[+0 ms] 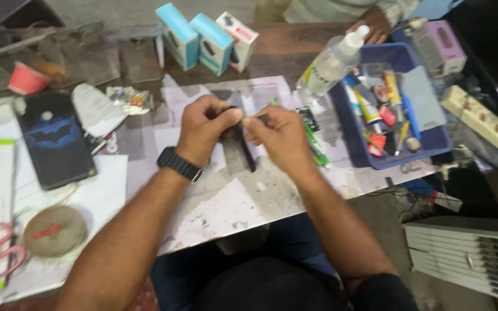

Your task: The person uses a green plastic pry tool to work on the back of a small black electronic device, likely a mobile phone. They repeatedly pry at the edges and seams, occasionally switching to a metal tool to lift components or remove parts. The device is handled and repositioned multiple times during the process.

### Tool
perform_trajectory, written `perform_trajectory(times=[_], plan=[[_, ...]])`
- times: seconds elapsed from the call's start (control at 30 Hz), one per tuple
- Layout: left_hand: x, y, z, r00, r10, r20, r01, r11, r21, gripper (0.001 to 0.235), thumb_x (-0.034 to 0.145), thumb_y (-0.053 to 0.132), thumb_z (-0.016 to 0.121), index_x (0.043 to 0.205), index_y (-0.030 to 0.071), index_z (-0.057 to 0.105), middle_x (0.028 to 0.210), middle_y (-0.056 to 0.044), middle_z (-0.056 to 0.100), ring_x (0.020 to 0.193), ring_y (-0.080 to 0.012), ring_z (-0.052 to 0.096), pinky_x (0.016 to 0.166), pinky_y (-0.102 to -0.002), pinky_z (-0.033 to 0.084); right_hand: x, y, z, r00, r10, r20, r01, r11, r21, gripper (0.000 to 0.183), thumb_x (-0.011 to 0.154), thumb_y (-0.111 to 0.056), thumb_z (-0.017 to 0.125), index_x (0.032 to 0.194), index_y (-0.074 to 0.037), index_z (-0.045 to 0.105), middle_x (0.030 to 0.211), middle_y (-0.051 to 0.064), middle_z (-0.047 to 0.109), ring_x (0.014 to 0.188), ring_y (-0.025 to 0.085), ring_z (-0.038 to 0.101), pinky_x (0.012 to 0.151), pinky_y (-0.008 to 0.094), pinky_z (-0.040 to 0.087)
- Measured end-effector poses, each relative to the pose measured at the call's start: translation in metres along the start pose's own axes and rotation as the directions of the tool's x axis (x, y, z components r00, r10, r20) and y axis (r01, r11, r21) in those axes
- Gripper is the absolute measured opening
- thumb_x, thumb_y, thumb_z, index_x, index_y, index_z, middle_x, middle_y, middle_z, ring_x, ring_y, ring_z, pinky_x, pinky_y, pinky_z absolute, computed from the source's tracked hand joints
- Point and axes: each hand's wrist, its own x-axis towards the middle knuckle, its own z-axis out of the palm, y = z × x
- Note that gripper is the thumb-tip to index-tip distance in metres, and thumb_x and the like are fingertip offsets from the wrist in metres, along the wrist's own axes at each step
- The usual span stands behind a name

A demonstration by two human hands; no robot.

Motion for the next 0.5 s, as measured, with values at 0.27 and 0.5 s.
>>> perform_trajectory(times=[0.27,0.5], plan=[[-0.002,-0.001,0.003,0.996,-0.078,-0.045,0.079,0.997,0.019,0.018,0.085,0.014,0.079,0.092,0.003,0.067,0.079,-0.005,0.070,0.061,-0.0090,0.061,0.055,-0.024,0.050,-0.015,-0.024,0.010,0.993,-0.049,-0.106,0.018,0.962,-0.273,0.025,0.091,-0.021,0.074,0.079,0.001,0.071,0.066,0.007,0.073,0.057,0.008,0.064,0.052,0.027,0.050],[0.002,0.000,0.007,0.999,-0.049,-0.002,0.049,0.998,0.035,0.020,0.084,0.017,0.081,0.086,0.003,0.066,0.072,-0.002,0.064,0.057,-0.0086,0.057,0.050,-0.024,0.047,-0.018,-0.054,0.003,0.992,-0.113,-0.054,0.076,0.887,-0.455,0.020,0.090,-0.021,0.074,0.084,-0.002,0.072,0.066,0.009,0.074,0.056,0.015,0.070,0.053,0.031,0.053]])
